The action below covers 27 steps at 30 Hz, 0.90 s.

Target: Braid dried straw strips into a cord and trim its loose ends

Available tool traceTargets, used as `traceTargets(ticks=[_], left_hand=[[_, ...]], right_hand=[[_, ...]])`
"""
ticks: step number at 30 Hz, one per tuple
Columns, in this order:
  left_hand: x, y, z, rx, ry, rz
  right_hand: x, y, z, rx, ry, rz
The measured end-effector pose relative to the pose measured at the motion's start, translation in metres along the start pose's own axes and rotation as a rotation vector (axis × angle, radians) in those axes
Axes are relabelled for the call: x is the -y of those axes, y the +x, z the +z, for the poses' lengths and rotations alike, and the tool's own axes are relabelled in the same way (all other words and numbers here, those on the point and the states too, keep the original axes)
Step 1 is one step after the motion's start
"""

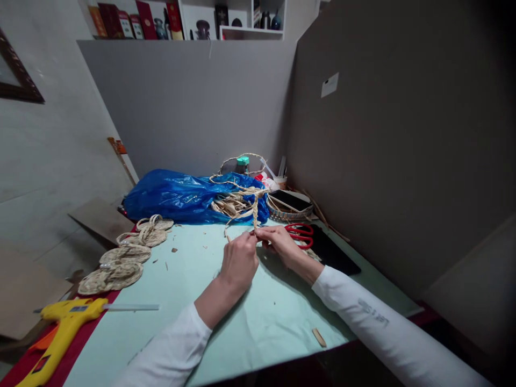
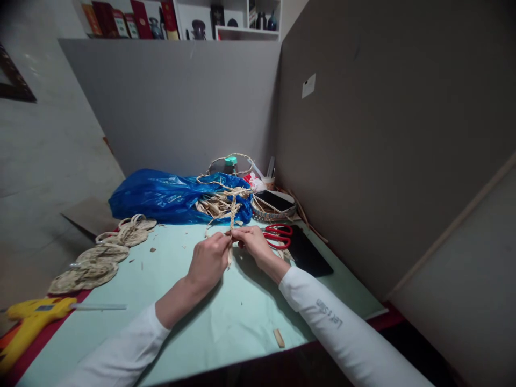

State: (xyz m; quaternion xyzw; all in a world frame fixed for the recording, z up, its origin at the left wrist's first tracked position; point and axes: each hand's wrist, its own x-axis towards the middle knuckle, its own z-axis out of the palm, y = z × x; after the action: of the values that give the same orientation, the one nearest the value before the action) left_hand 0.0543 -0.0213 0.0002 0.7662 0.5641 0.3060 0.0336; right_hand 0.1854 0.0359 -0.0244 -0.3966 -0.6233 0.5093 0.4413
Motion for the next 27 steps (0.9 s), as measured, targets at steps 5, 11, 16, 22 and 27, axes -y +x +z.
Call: traceTargets(ticks=[5,11,16,22,27], left_hand=[[-0.007,-0.008,0.012,0.055,0.175,0.107],[0.004,0.005,0.011,-0.093,-0.506,-0.009],[0.023,0.018,0.010,-0.071,-0.864,-0.290],[0.022,0.019,0.013,0.143,-1.036,-0.360],[0.024,0.019,0.009,0.091,-0.954,-0.369]], right_hand=[[-0.002,0.001,0.000,-0.039,0.115,0.025],[0.002,0.003,-0.005,-0.079,0.175,-0.013],[0.004,0.002,-0.001,0.074,0.210,-0.028],[0.006,-0.003,-0.004,0.178,0.168,0.002],[0.010,-0.003,-0.010,0.238,-0.280,-0.166]])
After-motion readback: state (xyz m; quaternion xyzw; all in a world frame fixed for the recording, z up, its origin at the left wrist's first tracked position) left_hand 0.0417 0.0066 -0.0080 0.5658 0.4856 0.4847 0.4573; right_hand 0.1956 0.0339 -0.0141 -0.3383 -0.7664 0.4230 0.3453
